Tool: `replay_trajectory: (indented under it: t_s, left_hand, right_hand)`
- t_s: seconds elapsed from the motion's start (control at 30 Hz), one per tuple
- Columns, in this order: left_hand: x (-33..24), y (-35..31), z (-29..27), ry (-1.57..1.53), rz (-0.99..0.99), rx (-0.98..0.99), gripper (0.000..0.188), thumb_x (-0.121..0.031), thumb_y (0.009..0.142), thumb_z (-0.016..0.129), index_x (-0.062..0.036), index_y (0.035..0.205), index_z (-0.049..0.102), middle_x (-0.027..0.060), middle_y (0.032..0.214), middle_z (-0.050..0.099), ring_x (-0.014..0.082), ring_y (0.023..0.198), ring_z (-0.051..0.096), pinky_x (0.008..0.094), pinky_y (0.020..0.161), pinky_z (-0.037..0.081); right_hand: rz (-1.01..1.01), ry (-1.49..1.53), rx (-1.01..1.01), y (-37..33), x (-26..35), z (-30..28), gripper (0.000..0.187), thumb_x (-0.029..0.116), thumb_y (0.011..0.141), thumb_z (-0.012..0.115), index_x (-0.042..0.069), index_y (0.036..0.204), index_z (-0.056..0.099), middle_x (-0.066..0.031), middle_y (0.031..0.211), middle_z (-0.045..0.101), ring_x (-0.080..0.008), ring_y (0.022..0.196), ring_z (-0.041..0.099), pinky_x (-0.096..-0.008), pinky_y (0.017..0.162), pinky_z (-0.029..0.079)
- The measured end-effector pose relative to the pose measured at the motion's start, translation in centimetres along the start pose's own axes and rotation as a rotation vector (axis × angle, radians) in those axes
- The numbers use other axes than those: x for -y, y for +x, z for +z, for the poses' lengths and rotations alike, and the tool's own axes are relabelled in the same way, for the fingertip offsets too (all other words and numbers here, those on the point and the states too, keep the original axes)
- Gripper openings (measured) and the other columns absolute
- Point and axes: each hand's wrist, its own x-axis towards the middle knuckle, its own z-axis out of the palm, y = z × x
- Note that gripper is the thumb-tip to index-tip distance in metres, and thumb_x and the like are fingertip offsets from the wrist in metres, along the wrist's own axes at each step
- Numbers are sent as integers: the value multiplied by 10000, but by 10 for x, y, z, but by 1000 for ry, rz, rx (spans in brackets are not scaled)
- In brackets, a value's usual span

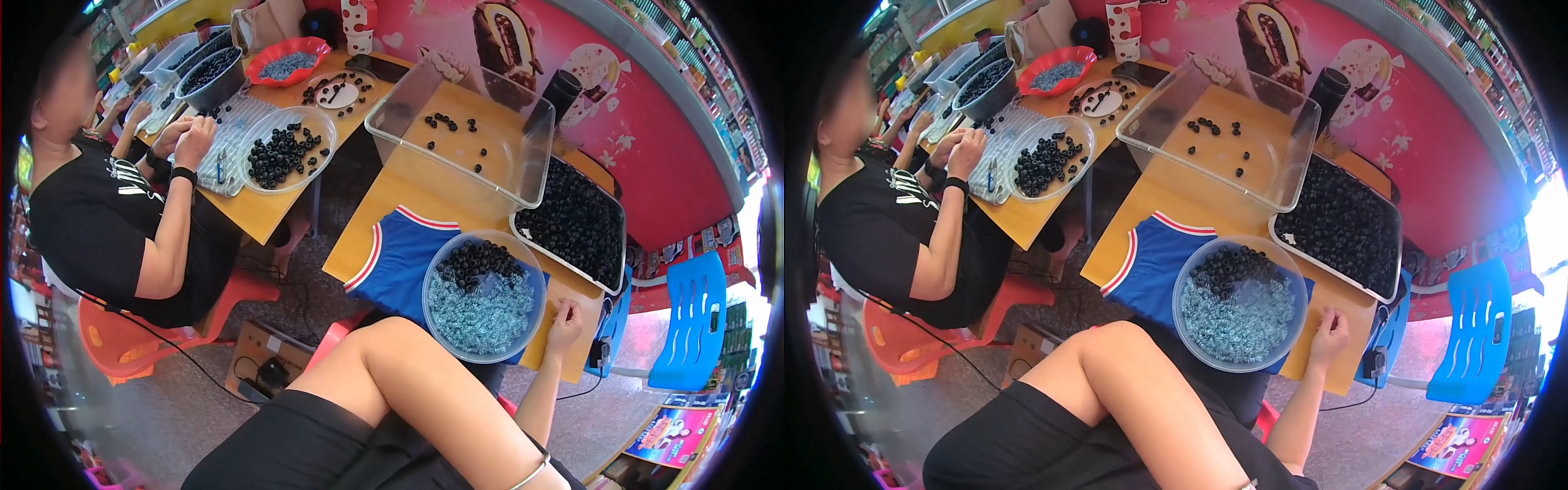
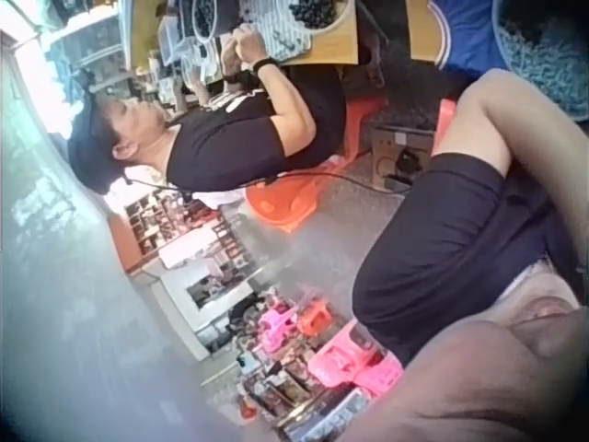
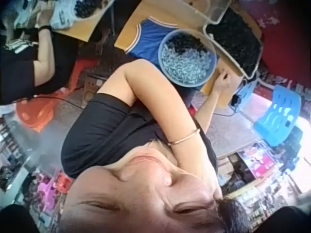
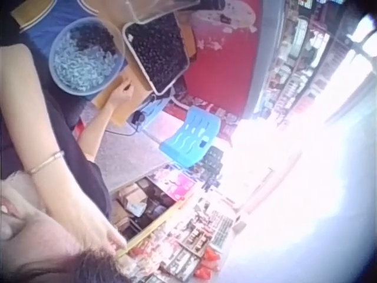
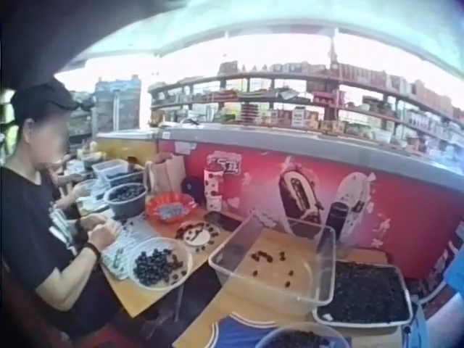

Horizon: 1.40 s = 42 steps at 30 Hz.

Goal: The person assembles parts by taking black plastic pieces and small inserts from a bowl, inserting the small inserts into the black plastic pieces by hand, and placing the assembled pieces into a clear plastic container.

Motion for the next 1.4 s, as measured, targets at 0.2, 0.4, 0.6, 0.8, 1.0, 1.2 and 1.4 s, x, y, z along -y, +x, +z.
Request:
replay_trajectory:
  t_s: [0.2,0.4,0.6,0.8,1.0,1.2,1.4]
  left_hand:
    - [-3,-3,4,-4,-10,3,281,-254,926,525,-84,703,554,104,721,553,311,756,551,407,746,442]
    - [-29,-16,-72,210,-195,118,332,-244,940,510,-88,647,498,77,677,513,303,738,543,400,722,442]
    - [-94,9,-168,1206,-285,-34,152,-183,904,559,-99,811,645,29,748,588,193,668,573,381,683,505]
    - [-103,6,-150,1796,-181,40,145,-247,953,502,-140,1020,573,-18,807,537,125,641,504,347,830,377]
    - [-123,0,-143,1370,703,-85,252,-256,975,415,-249,1224,446,-17,788,385,116,687,453,386,911,373]
    - [-103,4,-106,1990,-575,94,172,-320,902,503,-182,831,578,-40,842,534,101,763,528,354,799,387]
    - [-94,9,-99,1742,-459,-249,171,-351,910,484,-195,907,556,-1,805,520,145,705,533,300,629,366]
  right_hand:
    - [-6,32,3,2,7,1,218,190,924,586,-2,852,658,-7,627,560,-71,560,495,-238,516,391]
    - [-20,-47,-64,-3,10,-8,201,175,911,601,-15,871,654,-66,658,602,-117,586,528,-277,543,421]
    - [-12,-61,7,2,12,6,184,160,886,627,-20,850,645,-129,662,593,-182,572,549,-303,554,436]
    - [37,-76,33,0,11,-8,166,149,867,644,-12,827,636,-131,656,592,-188,571,567,-303,552,441]
    - [-18,-53,34,-3,21,-11,175,159,873,640,-11,831,636,-110,644,583,-160,565,546,-285,554,436]
    - [121,178,30,0,1,-10,181,154,908,615,-18,855,635,-11,654,582,-68,607,523,-241,550,423]
    - [104,314,-9,7,21,-19,117,107,909,611,-6,889,636,5,718,583,-40,611,502,-199,551,411]
